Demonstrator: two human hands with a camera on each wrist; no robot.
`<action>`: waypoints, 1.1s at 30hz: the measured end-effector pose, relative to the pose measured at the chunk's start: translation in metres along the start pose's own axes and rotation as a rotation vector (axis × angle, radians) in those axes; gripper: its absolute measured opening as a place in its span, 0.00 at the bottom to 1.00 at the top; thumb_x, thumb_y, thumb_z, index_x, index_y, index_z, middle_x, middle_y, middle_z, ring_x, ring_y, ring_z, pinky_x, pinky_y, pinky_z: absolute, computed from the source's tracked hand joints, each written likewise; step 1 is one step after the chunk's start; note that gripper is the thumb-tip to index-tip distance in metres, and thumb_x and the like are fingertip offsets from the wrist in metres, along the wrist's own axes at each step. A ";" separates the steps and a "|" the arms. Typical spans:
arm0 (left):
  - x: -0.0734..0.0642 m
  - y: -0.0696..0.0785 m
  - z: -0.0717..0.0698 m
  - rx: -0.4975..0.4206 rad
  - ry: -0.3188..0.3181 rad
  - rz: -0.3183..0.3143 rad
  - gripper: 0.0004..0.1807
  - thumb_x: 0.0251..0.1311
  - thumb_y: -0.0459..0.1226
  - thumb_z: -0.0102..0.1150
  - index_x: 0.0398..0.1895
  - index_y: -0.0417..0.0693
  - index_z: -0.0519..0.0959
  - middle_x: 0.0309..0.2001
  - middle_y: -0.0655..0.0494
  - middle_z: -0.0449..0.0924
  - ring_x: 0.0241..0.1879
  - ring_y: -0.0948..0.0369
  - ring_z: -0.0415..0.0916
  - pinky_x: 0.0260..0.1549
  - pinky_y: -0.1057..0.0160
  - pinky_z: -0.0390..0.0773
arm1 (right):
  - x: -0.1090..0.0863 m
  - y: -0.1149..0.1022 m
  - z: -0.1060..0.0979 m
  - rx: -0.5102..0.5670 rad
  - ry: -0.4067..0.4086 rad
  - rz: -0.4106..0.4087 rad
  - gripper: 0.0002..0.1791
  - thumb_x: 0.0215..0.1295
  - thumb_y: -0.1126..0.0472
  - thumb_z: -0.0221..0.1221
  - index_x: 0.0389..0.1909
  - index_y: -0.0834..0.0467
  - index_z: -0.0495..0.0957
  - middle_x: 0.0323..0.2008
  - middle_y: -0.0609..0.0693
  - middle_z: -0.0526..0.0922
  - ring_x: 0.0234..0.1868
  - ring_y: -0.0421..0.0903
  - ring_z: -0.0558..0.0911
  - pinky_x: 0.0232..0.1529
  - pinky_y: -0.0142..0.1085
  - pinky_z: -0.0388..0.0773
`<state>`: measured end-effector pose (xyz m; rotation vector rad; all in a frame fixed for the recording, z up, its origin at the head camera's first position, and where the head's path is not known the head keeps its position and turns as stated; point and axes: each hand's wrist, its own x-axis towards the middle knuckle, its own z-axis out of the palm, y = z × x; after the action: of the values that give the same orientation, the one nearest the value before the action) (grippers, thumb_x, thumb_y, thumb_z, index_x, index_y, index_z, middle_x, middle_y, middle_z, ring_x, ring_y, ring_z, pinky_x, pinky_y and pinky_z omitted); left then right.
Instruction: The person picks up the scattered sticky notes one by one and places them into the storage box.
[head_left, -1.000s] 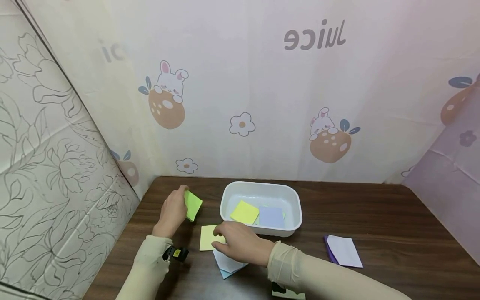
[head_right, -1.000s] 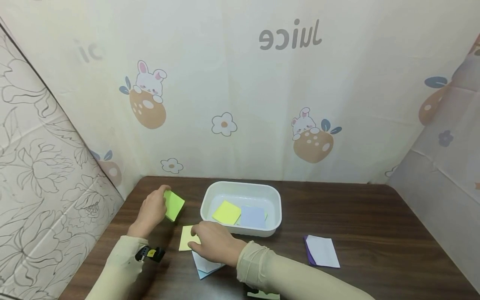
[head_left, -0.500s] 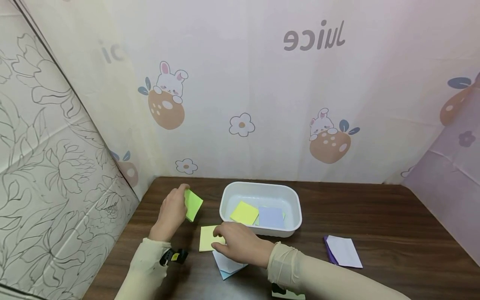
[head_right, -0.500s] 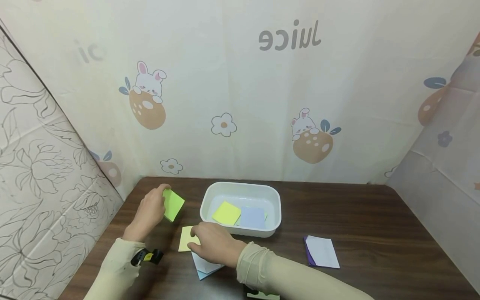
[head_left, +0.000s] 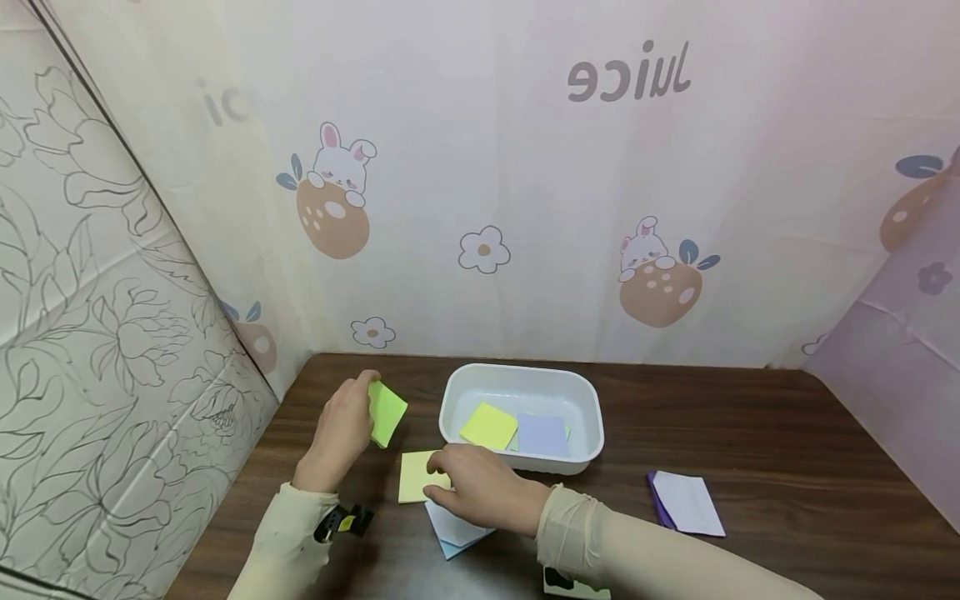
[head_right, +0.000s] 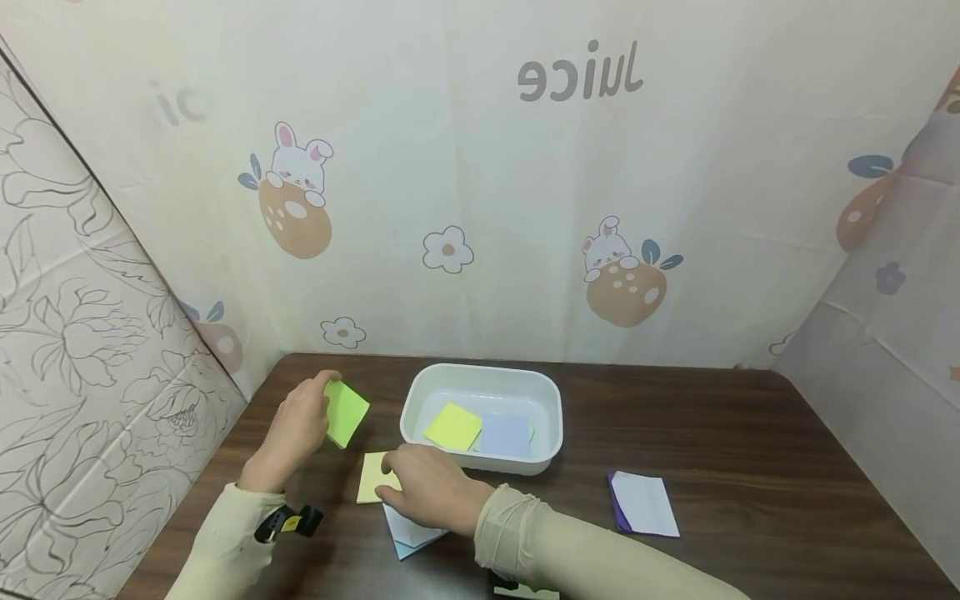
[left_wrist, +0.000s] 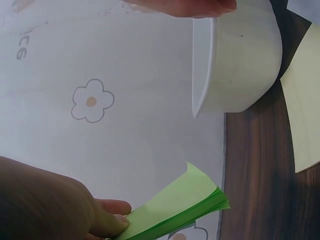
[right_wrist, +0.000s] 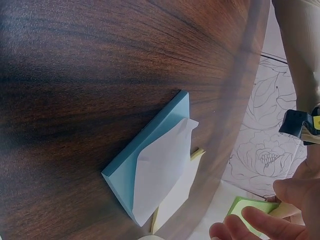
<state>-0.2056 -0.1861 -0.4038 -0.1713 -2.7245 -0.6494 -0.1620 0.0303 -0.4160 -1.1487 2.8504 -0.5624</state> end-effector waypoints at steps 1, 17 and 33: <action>-0.001 0.001 0.000 0.001 -0.001 0.001 0.23 0.60 0.17 0.51 0.57 0.37 0.76 0.40 0.37 0.81 0.33 0.50 0.74 0.33 0.51 0.77 | 0.000 0.000 0.000 -0.001 0.000 -0.001 0.14 0.67 0.52 0.64 0.46 0.57 0.85 0.41 0.48 0.88 0.40 0.38 0.82 0.41 0.32 0.79; -0.005 0.011 -0.005 -0.003 0.004 0.035 0.20 0.64 0.19 0.49 0.57 0.37 0.77 0.39 0.38 0.81 0.30 0.52 0.74 0.30 0.53 0.77 | -0.003 0.002 -0.004 0.018 -0.019 0.013 0.15 0.68 0.52 0.64 0.48 0.56 0.84 0.42 0.49 0.88 0.36 0.34 0.81 0.37 0.28 0.77; -0.010 0.025 -0.013 -0.014 0.007 0.060 0.20 0.65 0.20 0.49 0.57 0.39 0.77 0.38 0.41 0.80 0.29 0.54 0.72 0.29 0.55 0.75 | -0.003 0.001 -0.006 -0.018 0.006 -0.014 0.14 0.68 0.51 0.63 0.48 0.55 0.84 0.42 0.47 0.88 0.38 0.35 0.81 0.40 0.30 0.78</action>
<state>-0.1874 -0.1705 -0.3860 -0.2525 -2.6973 -0.6503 -0.1613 0.0353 -0.4115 -1.1718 2.8606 -0.5433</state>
